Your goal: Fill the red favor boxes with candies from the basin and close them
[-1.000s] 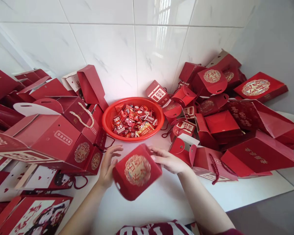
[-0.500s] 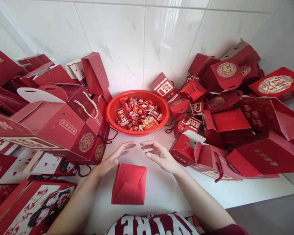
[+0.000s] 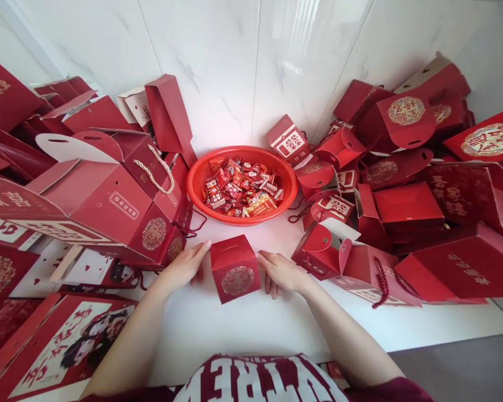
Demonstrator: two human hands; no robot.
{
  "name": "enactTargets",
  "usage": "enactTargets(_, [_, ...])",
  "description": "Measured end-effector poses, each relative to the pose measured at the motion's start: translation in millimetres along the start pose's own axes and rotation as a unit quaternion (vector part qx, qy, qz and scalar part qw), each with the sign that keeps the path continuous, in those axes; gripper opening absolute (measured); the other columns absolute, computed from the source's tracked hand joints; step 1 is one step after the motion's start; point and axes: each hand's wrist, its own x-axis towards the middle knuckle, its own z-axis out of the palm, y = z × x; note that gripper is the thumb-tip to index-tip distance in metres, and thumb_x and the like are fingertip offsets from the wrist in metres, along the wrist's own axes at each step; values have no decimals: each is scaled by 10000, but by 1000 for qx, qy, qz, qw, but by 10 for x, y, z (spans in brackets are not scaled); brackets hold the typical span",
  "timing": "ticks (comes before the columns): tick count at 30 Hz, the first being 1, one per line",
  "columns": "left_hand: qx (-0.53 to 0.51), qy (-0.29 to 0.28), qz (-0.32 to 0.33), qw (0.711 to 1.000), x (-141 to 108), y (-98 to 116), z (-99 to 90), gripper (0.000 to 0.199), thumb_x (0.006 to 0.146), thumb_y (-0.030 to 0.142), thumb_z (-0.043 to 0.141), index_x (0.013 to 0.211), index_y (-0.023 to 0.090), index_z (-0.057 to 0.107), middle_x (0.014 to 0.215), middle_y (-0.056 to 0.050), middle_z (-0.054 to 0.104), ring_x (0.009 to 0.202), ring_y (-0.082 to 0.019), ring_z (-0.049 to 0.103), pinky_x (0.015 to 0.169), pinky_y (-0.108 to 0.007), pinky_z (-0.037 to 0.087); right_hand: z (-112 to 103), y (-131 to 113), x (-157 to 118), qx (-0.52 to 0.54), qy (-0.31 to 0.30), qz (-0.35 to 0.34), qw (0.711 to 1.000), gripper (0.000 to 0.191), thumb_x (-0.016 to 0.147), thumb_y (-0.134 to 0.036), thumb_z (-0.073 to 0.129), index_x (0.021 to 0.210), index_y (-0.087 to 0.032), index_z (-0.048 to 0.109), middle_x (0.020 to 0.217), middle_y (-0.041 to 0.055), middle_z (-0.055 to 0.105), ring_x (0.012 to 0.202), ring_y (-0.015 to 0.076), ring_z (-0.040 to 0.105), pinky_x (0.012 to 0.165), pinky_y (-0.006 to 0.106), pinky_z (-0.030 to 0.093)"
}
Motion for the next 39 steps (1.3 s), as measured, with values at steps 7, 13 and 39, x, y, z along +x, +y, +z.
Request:
enactTargets(7, [-139,-144,-78,977,-73,30,11,785,818,826,347,903,144,727,665,-89,734,528,-208,666,440,-248,461,-13,-83,-51,148,-93,-54,983,600,913,-739,369,1191,-231,528,895,68,723,546,159,696,375,207,490])
enactTargets(13, [-229,-170,-31,958,-80,-74,-84,755,853,783,361,733,117,697,633,-125,722,490,-173,653,447,-226,485,-107,-128,-123,133,-23,-147,980,518,912,-600,536,1289,-248,491,996,46,656,588,107,647,364,167,433])
enactTargets(39, [42,-11,440,897,-265,205,163,605,831,570,636,1351,282,520,1447,-123,407,1374,-335,362,1170,-521,285,-40,-195,-254,-107,231,-493,832,90,919,-155,572,871,-183,643,779,59,664,738,182,589,717,353,475])
